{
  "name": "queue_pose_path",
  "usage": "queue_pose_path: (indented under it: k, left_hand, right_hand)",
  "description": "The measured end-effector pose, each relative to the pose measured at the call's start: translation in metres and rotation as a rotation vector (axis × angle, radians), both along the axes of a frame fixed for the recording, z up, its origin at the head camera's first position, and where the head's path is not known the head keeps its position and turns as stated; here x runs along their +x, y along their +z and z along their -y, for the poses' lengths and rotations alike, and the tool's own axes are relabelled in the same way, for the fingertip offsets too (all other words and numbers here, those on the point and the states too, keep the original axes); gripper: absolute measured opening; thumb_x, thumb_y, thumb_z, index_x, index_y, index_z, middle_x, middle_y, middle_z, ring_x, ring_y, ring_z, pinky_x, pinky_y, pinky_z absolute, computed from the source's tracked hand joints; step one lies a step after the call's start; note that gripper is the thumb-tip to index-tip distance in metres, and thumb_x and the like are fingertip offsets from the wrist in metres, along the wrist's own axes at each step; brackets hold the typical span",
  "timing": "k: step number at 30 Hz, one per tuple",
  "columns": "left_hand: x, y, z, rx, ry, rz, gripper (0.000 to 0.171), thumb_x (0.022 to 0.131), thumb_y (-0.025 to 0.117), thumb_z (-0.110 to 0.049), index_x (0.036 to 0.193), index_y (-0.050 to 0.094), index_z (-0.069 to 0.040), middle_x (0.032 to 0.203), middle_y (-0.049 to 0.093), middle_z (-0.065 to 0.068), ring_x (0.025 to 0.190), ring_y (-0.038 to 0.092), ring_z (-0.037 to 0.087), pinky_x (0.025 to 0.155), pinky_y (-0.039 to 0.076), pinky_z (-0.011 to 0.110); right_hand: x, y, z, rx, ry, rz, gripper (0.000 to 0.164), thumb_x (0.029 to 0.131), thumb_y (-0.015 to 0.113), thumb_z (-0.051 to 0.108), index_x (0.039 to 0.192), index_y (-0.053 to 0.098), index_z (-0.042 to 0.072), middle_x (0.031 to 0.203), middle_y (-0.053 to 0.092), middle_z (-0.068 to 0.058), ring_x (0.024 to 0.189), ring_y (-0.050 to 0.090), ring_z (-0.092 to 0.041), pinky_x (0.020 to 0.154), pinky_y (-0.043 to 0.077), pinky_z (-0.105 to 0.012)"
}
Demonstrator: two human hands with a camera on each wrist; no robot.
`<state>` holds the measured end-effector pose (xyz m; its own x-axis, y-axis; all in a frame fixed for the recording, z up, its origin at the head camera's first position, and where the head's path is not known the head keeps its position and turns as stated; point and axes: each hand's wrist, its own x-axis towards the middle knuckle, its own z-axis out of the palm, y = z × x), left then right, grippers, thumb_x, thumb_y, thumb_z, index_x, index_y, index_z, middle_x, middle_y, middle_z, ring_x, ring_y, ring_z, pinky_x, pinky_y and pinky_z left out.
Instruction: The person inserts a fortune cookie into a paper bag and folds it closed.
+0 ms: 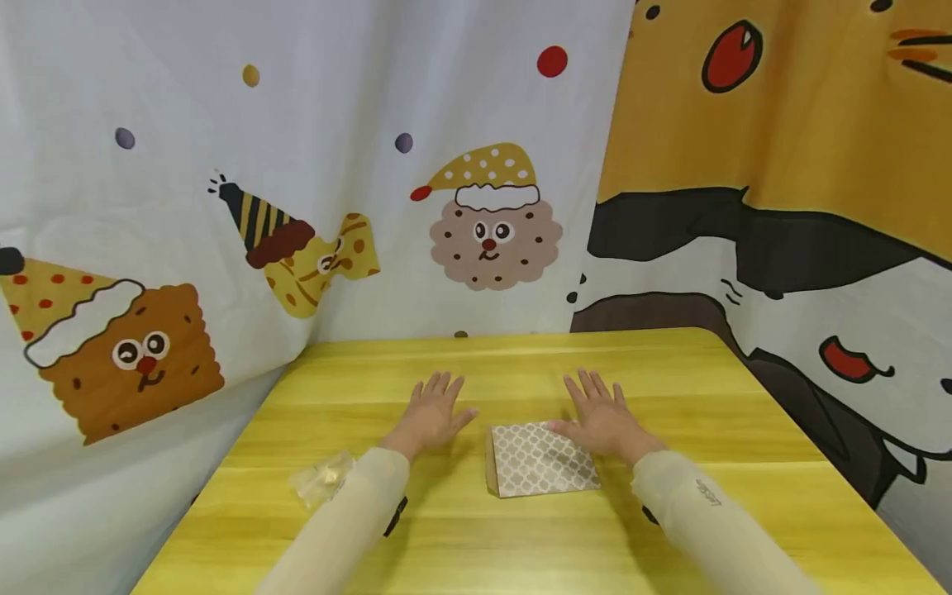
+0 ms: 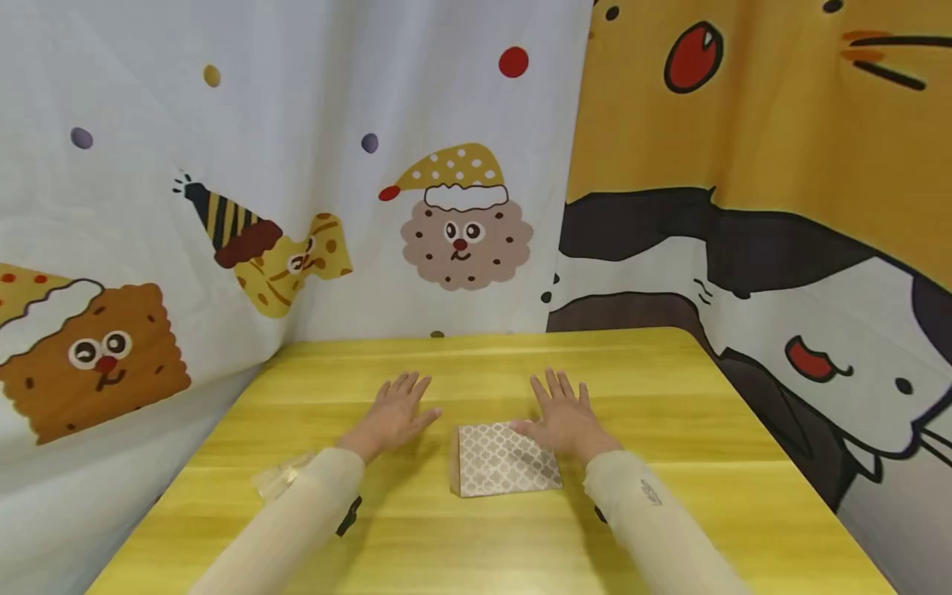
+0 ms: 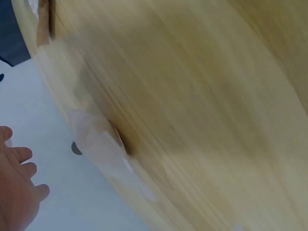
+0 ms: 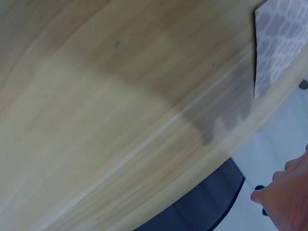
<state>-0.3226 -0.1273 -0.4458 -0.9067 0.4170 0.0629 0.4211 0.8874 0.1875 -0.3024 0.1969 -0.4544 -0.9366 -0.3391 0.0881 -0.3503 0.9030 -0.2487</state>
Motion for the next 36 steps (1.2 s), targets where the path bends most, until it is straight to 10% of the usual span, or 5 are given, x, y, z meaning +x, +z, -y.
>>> queue_pose_path:
  k: [36]
  left_hand:
    - [0.045,-0.036,-0.020,-0.017,-0.178,0.069,0.076,0.099,0.047,-0.060,0.155,0.034,-0.011,0.157,0.034,0.014,0.145,0.029,0.030,0.114,0.029,0.050]
  right_hand:
    - [0.019,-0.034,0.060,0.000,0.157,0.150,0.127,0.063,0.069,0.084,0.157,0.027,0.008,0.162,0.021,-0.015,0.149,0.017,-0.034,0.115,0.010,-0.063]
